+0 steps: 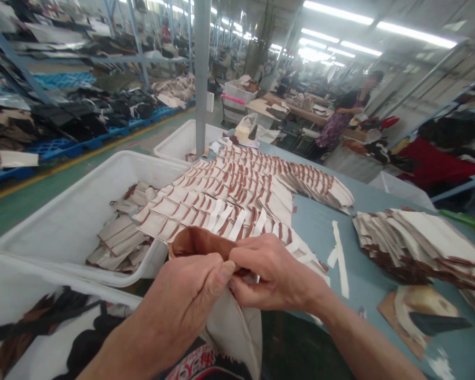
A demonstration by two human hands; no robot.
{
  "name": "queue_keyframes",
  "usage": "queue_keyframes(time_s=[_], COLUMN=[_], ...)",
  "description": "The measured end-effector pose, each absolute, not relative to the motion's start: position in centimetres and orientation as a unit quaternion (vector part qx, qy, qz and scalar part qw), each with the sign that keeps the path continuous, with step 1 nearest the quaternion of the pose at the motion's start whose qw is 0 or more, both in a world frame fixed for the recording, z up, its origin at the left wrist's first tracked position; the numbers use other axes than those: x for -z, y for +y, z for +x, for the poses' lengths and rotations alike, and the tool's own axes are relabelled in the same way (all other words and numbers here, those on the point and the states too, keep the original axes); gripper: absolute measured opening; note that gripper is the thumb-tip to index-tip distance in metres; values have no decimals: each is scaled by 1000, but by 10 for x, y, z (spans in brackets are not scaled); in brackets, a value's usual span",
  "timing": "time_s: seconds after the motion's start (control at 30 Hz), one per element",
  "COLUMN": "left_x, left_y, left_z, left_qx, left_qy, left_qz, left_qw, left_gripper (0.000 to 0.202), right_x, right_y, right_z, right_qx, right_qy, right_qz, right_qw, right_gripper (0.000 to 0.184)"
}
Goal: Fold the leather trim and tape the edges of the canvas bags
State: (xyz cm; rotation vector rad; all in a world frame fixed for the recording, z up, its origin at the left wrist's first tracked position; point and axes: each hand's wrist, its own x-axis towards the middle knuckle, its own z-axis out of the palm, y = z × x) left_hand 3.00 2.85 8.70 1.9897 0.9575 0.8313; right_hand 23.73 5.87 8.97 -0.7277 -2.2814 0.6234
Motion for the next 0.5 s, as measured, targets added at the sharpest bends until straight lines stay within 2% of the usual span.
queue_keyframes(time_s=[0.1,0.2,0.27,0.4,0.5], left_x=[-84,-77,-71,-56,-51], left_y=[31,35,36,36,37], left_z=[36,38,37,35,32], left_qx=[-345,-353,-349,-346,-351], left_qy=[362,345,334,323,313], left_qz=[707,619,583,567,582], left_qw=[500,611,654,674,664], left_gripper=[53,67,73,75,75], right_x=[-83,-79,-77,-77,-84], right_y=[56,53,50,47,48], right_z=[233,231,231,235,242], right_qx=[-384,-559,-633,-664,-607], right_qy=[-802,-706,-650,-628,-692], right_qz=[-270,-272,-265,-266,-290], right_qw=[368,339,326,307,262], right_gripper=[28,39,48,53,38])
